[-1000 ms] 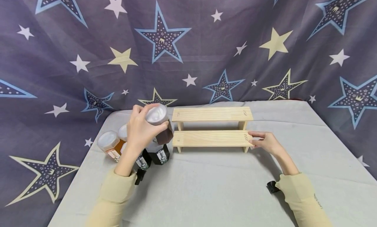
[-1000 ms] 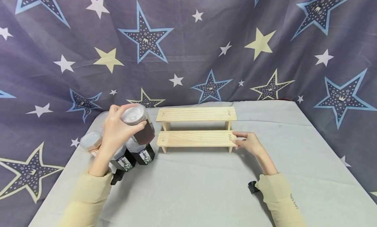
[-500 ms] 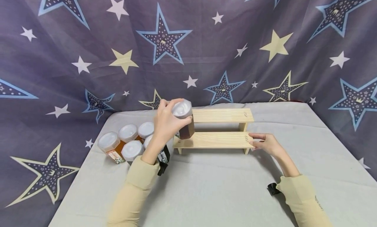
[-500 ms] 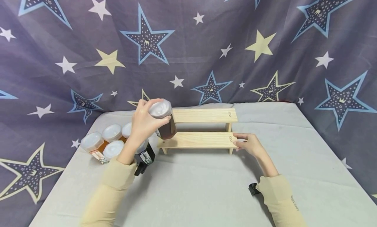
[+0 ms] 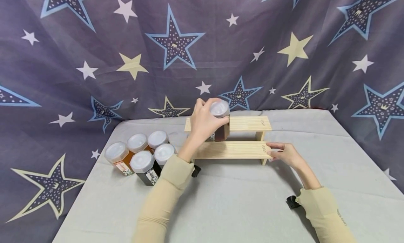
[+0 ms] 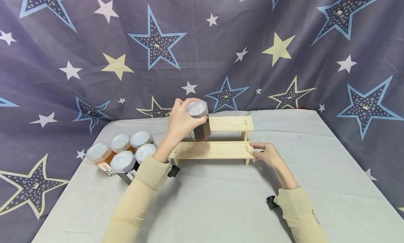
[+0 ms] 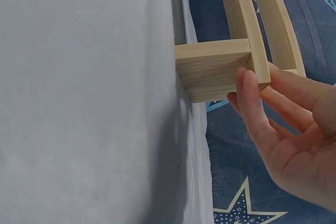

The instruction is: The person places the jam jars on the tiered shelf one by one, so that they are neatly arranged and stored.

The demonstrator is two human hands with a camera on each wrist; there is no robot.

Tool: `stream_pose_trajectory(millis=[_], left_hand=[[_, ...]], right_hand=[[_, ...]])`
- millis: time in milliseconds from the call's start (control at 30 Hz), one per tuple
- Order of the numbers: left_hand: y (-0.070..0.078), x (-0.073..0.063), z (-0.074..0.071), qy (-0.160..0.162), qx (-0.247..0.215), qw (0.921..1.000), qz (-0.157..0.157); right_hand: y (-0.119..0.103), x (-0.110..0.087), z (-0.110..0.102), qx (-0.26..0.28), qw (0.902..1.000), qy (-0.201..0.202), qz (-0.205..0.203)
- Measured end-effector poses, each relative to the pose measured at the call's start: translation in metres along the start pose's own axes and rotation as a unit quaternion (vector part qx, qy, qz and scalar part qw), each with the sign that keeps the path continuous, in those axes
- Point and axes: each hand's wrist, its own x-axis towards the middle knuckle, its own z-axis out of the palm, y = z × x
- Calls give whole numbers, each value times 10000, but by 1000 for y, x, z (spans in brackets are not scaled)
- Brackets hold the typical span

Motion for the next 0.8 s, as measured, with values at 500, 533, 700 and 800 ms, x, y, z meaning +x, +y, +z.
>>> stream_pose_trajectory(millis=[500, 533, 700, 800], left_hand=[[24, 19, 38, -179, -19, 9998, 107], [26, 20, 40, -175, -34, 9998, 113], [30, 23, 54, -155, -81, 9997, 154], [32, 25, 62, -125, -124, 9997, 163]], right_hand=[[1, 0, 0, 61, 10000, -31, -23], [1, 0, 0, 70, 10000, -33, -34], [3, 0, 0, 90, 10000, -28, 9], [3, 1, -1, 50, 10000, -3, 68]])
